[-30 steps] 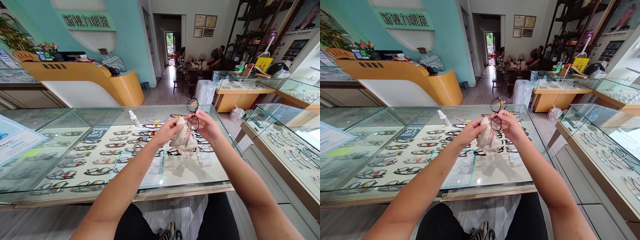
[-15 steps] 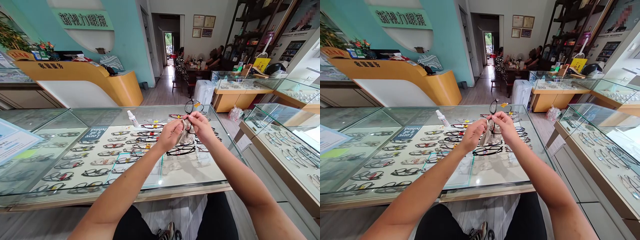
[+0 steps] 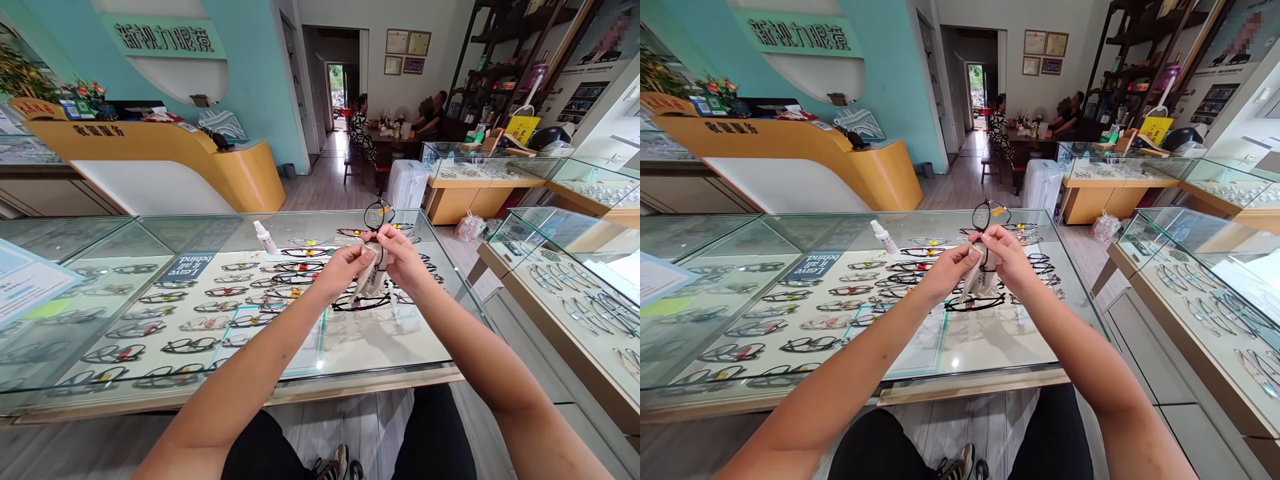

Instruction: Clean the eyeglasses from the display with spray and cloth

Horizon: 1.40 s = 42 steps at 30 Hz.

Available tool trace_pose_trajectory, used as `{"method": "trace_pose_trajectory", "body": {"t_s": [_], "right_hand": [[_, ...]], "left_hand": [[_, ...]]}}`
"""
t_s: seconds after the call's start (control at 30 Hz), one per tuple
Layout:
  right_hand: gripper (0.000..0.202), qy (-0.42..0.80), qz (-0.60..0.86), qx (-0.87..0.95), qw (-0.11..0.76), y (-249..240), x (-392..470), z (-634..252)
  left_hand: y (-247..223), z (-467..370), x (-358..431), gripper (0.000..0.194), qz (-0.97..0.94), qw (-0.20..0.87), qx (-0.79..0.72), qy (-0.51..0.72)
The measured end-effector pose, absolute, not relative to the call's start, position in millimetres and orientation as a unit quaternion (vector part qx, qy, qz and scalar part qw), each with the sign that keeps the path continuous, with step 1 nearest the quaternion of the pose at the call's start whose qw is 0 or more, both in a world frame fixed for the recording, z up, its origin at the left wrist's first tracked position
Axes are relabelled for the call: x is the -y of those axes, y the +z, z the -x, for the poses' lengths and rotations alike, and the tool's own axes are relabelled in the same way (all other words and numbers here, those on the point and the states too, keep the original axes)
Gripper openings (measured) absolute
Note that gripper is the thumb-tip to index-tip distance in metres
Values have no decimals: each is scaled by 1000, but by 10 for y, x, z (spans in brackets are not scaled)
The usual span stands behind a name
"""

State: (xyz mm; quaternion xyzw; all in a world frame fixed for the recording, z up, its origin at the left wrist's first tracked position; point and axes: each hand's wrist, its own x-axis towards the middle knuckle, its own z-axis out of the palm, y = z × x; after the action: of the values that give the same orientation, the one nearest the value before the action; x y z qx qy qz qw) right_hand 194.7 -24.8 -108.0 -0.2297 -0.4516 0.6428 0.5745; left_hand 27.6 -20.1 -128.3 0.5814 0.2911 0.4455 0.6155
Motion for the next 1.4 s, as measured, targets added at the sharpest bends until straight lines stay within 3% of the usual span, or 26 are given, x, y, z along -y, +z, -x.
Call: {"method": "trace_pose_trajectory", "body": {"t_s": [0.37, 0.57, 1.13, 1.4], "right_hand": [[36, 659, 184, 457, 568, -1053, 318, -1915], [36, 656, 193, 471, 557, -1062, 360, -1898], [38, 645, 197, 481, 560, -1036, 341, -1942], [40, 656, 201, 476, 550, -1064, 342, -1908]], "left_hand": [[-1250, -305, 309, 53, -566, 635, -242, 467], [-1194, -308, 352, 66, -523, 655, -252, 483], [-1184, -196, 304, 59, -622, 616, -265, 404], [-1216, -251, 328, 56, -599, 582, -286, 469]]}}
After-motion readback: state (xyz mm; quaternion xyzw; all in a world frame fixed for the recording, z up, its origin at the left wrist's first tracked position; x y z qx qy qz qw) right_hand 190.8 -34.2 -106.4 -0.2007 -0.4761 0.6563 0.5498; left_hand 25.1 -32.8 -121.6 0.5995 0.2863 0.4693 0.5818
